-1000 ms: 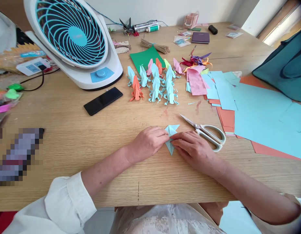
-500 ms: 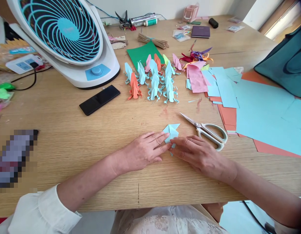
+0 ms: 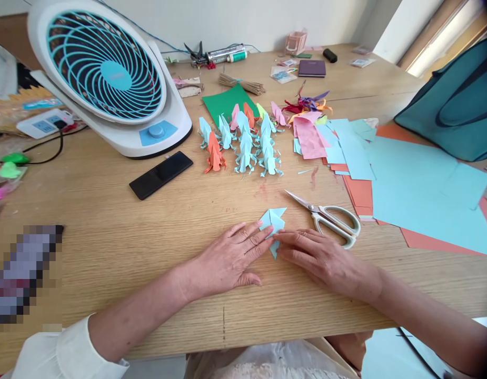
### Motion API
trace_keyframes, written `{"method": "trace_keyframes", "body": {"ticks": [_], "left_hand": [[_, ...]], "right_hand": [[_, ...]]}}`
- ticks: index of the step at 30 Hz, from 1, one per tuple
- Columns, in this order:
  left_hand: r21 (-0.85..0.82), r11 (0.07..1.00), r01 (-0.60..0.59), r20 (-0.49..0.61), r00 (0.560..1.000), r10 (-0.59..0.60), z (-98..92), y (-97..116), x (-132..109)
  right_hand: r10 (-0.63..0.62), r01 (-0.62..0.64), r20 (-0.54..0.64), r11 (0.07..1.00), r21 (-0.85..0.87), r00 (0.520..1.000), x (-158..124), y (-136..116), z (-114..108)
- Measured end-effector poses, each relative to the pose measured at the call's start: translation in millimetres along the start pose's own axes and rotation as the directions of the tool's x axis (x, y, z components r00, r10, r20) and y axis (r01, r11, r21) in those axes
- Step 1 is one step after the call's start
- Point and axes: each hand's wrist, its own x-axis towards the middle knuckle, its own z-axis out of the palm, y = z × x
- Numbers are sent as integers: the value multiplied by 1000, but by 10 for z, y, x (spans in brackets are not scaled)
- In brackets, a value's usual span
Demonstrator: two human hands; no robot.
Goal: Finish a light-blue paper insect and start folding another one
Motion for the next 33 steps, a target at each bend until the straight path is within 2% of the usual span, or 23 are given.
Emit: {"method": "trace_keyframes", "body": {"ticks": [9,17,28,33], "left_hand": [[-62,996,-60,-6,998,60,12,-40,12],[-41,995,-92,-44,995,90,29,-46,22],[-23,997,-67,-15,998,67,2,-10,35],[-36,998,-43,-12,999,43,33,-3,23]], "right_hand": [[11,-11,-56,1000,1,998,-13,-133,-20],[68,-72,-71,996,-59,995,9,-252,5],[118,-136,-99,969,-205,988,21,-440,140],[140,-155,-84,969,-195,986,28,-493,118]]}}
